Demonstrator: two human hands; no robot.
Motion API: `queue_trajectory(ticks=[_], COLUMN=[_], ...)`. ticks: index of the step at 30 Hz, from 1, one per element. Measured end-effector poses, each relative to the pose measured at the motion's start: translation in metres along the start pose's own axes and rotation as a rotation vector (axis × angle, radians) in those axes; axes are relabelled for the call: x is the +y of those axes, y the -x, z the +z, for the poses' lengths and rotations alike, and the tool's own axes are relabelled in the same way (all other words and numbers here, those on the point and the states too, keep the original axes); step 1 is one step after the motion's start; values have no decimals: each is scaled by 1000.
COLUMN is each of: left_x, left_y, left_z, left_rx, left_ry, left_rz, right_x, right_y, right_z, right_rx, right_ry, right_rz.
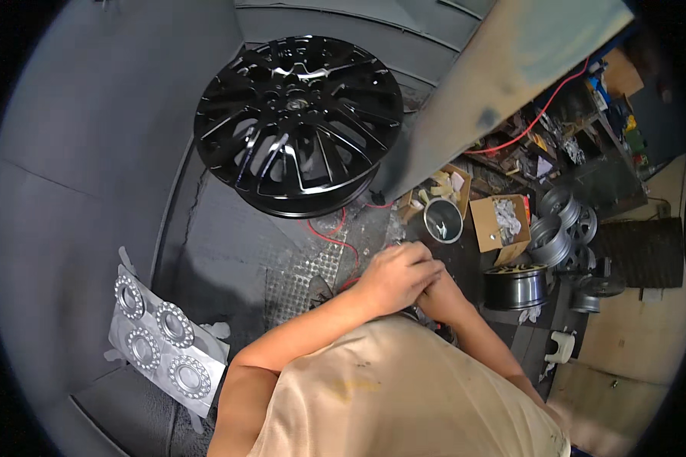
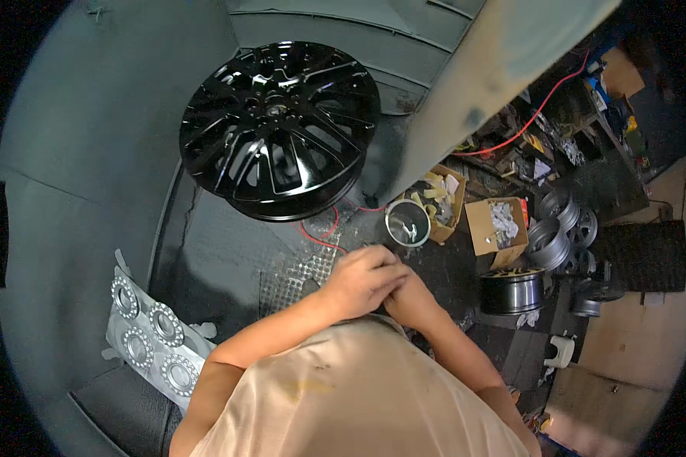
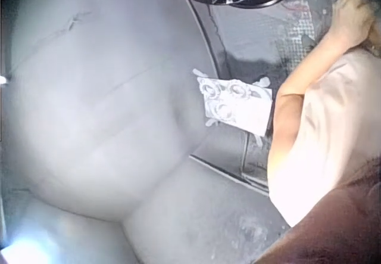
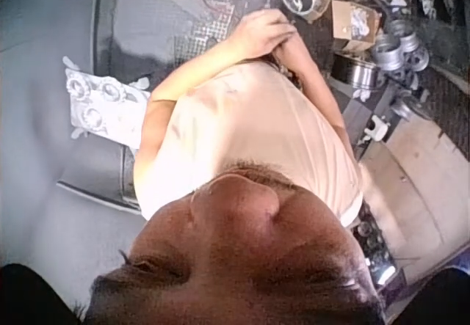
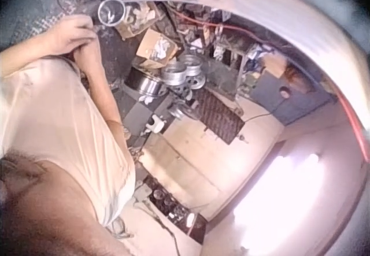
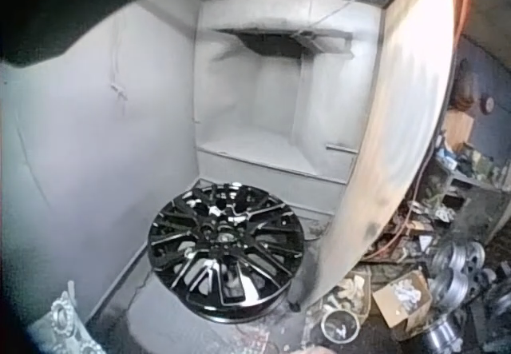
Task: Applying black spray paint to automotive wheel rims in a paint booth.
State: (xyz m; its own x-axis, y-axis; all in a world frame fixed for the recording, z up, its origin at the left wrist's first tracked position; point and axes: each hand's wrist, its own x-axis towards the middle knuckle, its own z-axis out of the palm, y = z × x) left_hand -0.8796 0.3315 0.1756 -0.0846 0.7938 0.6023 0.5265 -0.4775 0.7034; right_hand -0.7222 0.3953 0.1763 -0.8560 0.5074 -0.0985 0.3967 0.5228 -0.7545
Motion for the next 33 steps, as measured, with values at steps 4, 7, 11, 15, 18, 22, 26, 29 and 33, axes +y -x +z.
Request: queue_trajectory(ticks=[4,7,11,15,18,22,26,29,33], left_x=[-9,-14,-10,-17,-14,-8,-4,-3,-6], left_y=[12,12,10,9,11,14,21,25,27], left_z=[-4,-8,-16,-26,-34,-38,-41,-44,-57], left_rx=[-134,-237,-206,16,14,-11,166,125,135], left_ry=[-69,-101,94,145,229,177,207,103,45], left_rz=[-11,-4,25,-137,-135,-142,-205,-170,-82], right_x=[-11,-12,-8,-32,-26,-28,-34,-43,-55], right_y=[-1,2,13,7,11,5,1,-1,-4], right_z=[12,18,20,-1,2,3,1,-1,-4], right_rx=[29,19,67,3,38,-28,-85,-129,-137], right_ry=[-7,-43,7,47,77,149,190,220,124], right_rz=[133,167,114,280,235,120,25,30,50])
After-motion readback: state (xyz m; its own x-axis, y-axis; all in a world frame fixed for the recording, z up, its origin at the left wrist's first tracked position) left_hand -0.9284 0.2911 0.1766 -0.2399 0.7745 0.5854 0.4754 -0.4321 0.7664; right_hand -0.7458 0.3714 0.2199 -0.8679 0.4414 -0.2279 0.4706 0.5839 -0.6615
